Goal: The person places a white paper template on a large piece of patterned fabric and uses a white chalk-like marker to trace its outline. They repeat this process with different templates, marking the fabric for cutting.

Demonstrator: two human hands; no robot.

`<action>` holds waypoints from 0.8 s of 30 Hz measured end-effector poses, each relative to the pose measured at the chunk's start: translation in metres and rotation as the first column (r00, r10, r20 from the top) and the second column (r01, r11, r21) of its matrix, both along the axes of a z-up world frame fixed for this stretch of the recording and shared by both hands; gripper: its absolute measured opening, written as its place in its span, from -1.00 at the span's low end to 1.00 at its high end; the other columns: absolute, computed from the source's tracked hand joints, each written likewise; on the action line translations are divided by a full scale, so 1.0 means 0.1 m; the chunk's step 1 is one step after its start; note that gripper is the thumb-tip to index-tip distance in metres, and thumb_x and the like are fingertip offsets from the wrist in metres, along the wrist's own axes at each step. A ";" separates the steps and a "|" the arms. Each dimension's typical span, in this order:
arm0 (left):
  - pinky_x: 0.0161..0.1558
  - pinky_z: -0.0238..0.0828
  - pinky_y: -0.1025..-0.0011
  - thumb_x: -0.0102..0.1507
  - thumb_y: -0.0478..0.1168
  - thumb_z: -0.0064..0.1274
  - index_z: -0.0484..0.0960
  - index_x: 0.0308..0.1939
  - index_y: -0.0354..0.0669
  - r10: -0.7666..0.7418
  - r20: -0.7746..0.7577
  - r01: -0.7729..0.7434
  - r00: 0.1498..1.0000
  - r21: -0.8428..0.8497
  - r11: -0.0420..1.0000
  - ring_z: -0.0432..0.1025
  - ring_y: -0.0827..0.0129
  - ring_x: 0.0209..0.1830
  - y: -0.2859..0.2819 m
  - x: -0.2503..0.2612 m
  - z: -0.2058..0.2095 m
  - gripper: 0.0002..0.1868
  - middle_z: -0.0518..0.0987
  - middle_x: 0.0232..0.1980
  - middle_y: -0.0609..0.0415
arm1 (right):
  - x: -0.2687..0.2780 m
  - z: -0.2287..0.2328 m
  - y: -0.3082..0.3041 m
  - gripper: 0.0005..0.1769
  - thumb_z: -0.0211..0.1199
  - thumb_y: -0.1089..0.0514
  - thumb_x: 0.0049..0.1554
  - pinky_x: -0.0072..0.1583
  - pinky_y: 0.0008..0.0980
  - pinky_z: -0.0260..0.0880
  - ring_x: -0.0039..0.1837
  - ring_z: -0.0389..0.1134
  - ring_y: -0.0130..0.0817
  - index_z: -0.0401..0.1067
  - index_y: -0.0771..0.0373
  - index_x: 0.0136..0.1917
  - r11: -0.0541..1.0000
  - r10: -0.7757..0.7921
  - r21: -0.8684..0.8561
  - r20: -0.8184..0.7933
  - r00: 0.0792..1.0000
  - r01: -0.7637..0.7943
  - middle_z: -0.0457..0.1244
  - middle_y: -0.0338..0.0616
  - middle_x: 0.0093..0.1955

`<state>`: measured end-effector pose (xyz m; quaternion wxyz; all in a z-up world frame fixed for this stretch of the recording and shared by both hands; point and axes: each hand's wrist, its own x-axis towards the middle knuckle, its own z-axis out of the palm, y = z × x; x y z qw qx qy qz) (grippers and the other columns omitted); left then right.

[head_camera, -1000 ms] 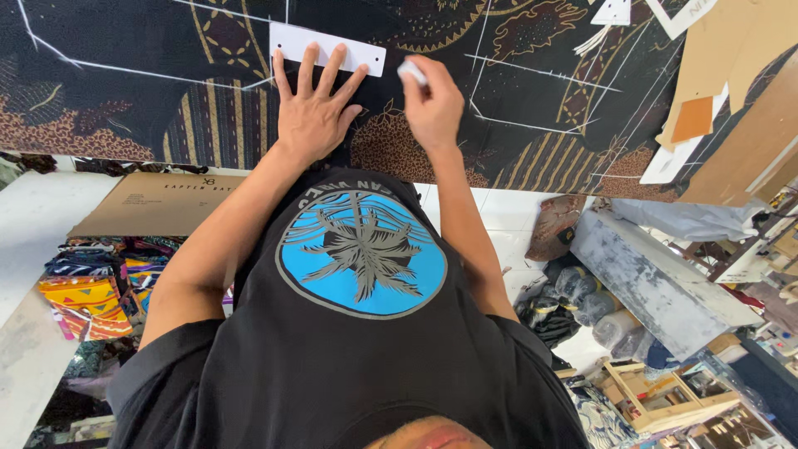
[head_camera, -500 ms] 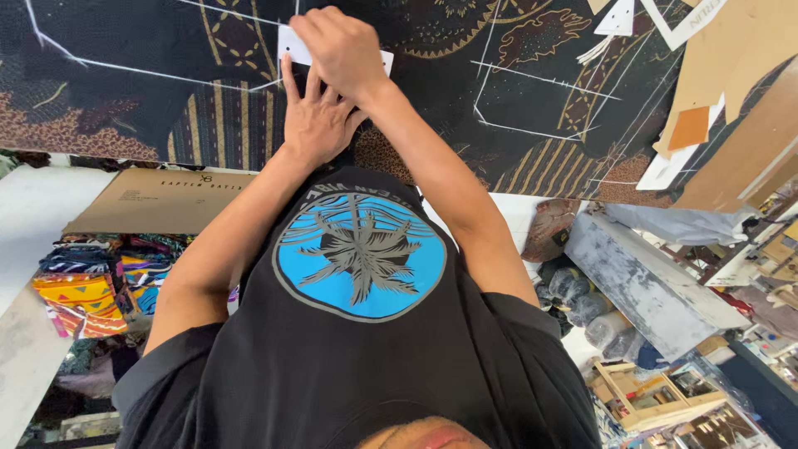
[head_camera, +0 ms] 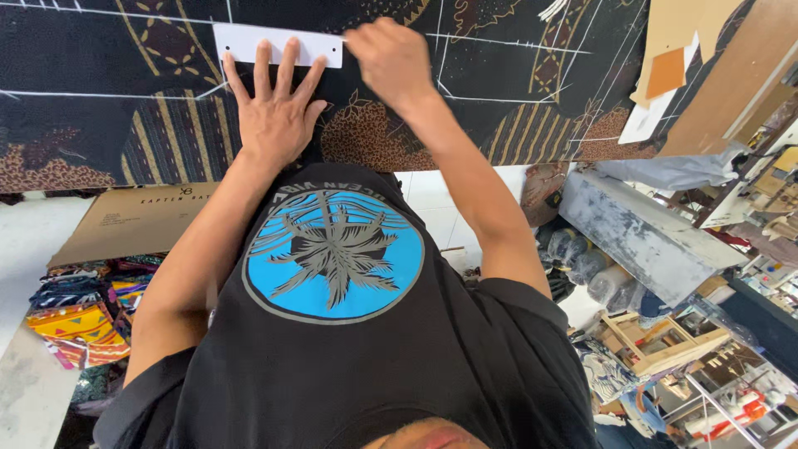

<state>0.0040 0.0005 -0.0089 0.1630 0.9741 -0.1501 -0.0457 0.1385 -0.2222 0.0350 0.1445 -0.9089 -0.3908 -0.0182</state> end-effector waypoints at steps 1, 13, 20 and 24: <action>0.47 -0.46 -0.51 0.50 0.17 0.06 0.36 0.57 0.21 -0.004 -0.007 0.004 1.000 -0.004 1.000 -0.15 -0.16 0.64 0.00 0.01 0.01 -0.41 0.12 0.67 -0.06 | -0.03 0.08 -0.12 -0.75 0.36 0.25 0.01 -0.05 -0.33 0.41 -0.04 0.36 -0.30 0.51 0.16 0.01 0.999 -0.031 0.008 -0.008 1.000 0.031 0.30 -0.29 -0.14; 0.44 -0.41 -0.55 0.48 0.14 0.03 0.36 0.59 0.30 -0.043 0.008 0.042 0.999 0.018 0.999 -0.14 -0.26 0.62 -0.03 0.03 0.07 -0.42 0.07 0.70 -0.13 | -1.26 0.25 0.01 -0.78 0.28 0.22 0.25 -0.08 -0.36 0.47 -0.15 0.48 -0.27 0.44 0.22 0.17 0.776 -0.370 0.213 -0.609 0.701 0.594 0.38 -0.13 -0.07; 0.44 -0.41 -0.55 0.44 0.13 0.01 0.38 0.58 0.30 -0.050 0.044 0.048 0.998 0.042 0.998 -0.14 -0.26 0.62 -0.03 0.00 0.02 -0.40 0.05 0.70 -0.13 | -1.23 0.10 0.01 -0.58 0.26 0.23 0.22 -0.07 -0.46 0.54 -0.12 0.53 -0.41 0.39 0.21 0.35 0.701 -0.381 0.262 -0.649 0.658 0.664 0.43 -0.03 0.14; 0.44 -0.42 -0.54 0.44 0.13 0.01 0.38 0.57 0.31 -0.051 0.066 0.048 0.997 0.050 0.998 -0.14 -0.25 0.62 -0.03 -0.01 0.01 -0.40 0.05 0.70 -0.12 | -1.29 0.09 -0.01 -0.59 0.28 0.24 0.21 -0.08 -0.45 0.55 -0.14 0.53 -0.42 0.41 0.19 0.33 0.696 -0.396 0.228 -0.669 0.629 0.681 0.44 -0.03 0.13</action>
